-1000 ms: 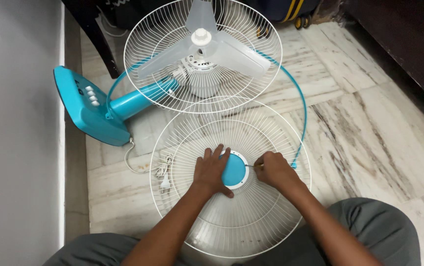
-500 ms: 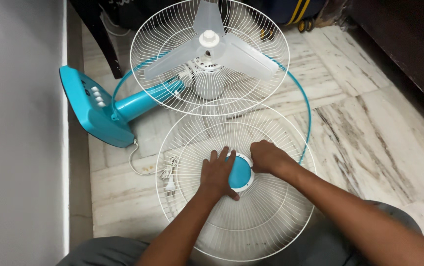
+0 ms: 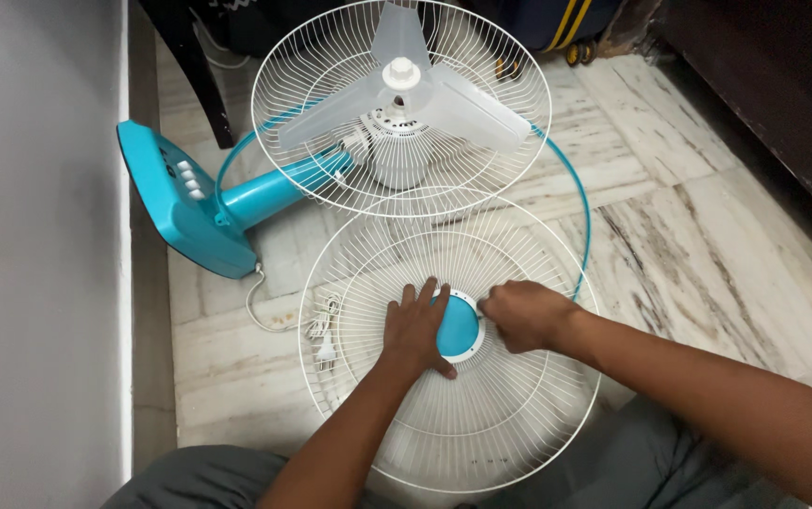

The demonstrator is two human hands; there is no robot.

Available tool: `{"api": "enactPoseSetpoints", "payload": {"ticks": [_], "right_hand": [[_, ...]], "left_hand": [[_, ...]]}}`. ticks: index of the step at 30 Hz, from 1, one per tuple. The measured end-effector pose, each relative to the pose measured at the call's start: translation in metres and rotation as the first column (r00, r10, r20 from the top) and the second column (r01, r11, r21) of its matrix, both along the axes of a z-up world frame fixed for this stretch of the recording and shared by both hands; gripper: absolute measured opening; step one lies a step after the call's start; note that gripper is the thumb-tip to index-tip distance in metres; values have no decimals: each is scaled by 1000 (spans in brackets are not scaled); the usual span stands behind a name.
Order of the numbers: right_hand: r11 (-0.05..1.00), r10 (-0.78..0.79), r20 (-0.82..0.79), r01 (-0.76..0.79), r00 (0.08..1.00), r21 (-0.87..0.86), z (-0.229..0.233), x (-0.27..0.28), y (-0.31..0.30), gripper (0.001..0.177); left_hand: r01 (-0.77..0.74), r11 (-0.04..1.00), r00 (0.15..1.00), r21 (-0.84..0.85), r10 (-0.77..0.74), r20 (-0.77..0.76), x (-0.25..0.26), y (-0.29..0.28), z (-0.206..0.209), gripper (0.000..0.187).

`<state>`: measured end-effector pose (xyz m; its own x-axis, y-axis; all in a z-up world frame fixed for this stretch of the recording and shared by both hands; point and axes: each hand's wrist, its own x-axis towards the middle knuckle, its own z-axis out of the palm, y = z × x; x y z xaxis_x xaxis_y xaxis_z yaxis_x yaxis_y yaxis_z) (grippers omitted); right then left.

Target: The person disassembles a standing fan by removing the front grille, fan blades, and rear grille. They use a screwdriver to loosen screws and separate components, placing them on the floor.

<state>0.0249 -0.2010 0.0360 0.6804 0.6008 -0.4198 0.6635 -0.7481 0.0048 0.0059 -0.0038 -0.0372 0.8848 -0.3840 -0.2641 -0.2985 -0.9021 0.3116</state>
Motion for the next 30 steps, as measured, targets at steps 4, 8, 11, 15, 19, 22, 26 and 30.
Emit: {"api": "enactPoseSetpoints", "payload": {"ticks": [4,8,11,15,19,22,26,30], "right_hand": [[984,-171,90,165,981,69,7,-3,2,26],[967,-254,-4,254,967,-12,3,4,11,10],[967,-254,-29,255,967,26,-3,5,16,8],[961,-228,-40,232,973,150,-9,6,16,13],[977,-88,66,73,994,203,-10,8,17,15],[977,-58,51,47,997,206,-2,7,20,21],[982,-186,-17,187,982,42,12,3,22,31],[980,-199,79,198,977,19,12,1,23,21]], "left_hand": [[-3,1000,1000,-11,3,-7,0,0,0,149],[-5,1000,1000,-1,5,-2,0,-1,-1,148],[-8,1000,1000,3,8,-10,0,-1,-2,148],[-14,1000,1000,-10,14,-5,-1,0,-1,147],[-5,1000,999,24,6,-32,1,-1,0,148],[-2,1000,1000,25,2,-24,0,-1,0,149],[1,1000,1000,29,0,-31,1,-3,-1,150],[-2,999,1000,33,3,-25,2,-1,-1,149]]}}
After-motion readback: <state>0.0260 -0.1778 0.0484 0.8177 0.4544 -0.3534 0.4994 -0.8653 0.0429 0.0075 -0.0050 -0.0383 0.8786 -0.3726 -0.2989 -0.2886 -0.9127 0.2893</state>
